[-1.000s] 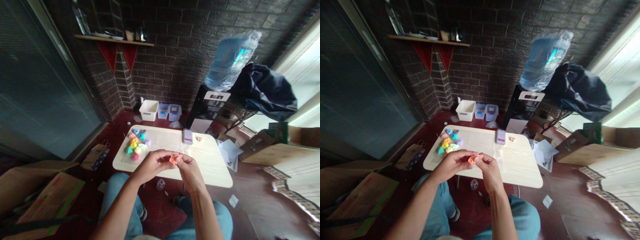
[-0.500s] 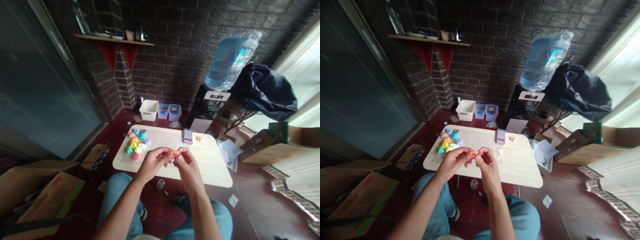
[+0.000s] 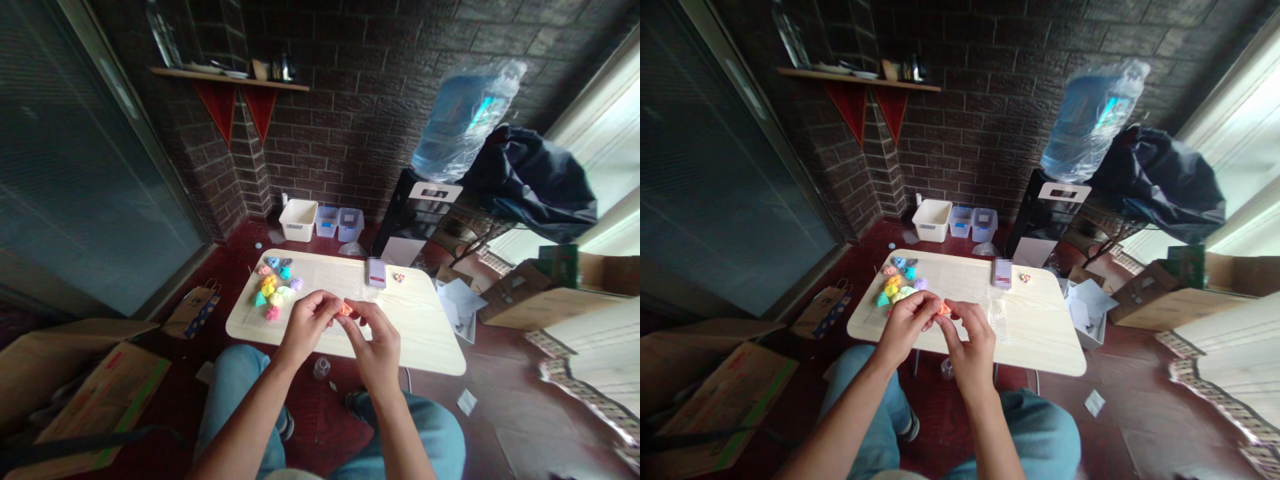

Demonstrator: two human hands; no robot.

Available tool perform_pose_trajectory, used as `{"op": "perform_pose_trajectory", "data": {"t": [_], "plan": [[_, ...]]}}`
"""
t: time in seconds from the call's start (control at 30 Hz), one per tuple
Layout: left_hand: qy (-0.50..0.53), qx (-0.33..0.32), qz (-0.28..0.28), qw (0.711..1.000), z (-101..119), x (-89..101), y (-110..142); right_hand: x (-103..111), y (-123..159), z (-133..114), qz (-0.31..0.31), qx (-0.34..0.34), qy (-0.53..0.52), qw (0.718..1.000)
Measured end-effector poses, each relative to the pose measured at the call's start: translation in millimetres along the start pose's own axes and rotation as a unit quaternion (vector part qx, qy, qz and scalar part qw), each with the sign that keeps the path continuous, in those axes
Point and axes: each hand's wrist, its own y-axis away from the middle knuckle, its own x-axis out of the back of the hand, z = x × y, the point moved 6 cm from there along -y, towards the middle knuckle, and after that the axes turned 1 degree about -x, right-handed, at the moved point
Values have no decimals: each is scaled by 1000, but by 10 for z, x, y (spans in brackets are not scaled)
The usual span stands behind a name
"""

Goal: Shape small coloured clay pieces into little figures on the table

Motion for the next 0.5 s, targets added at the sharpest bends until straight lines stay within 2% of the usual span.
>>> {"op": "perform_pose_trajectory", "data": {"t": [0.1, 0.2, 0.4, 0.5], "plan": [[-4, -8, 17, 1000, 46, 4, 9, 8, 6, -41, 20, 19, 29, 999], [-4, -7, 9, 1000, 83, -9, 25, 15, 2, -64, 37, 21, 50, 998], [1, 21, -50, 999, 94, -54, 77, 58, -32, -17, 38, -28, 45, 998], [1, 36, -52, 998, 78, -43, 77, 71, -33, 17, 32, -57, 15, 998]]}}
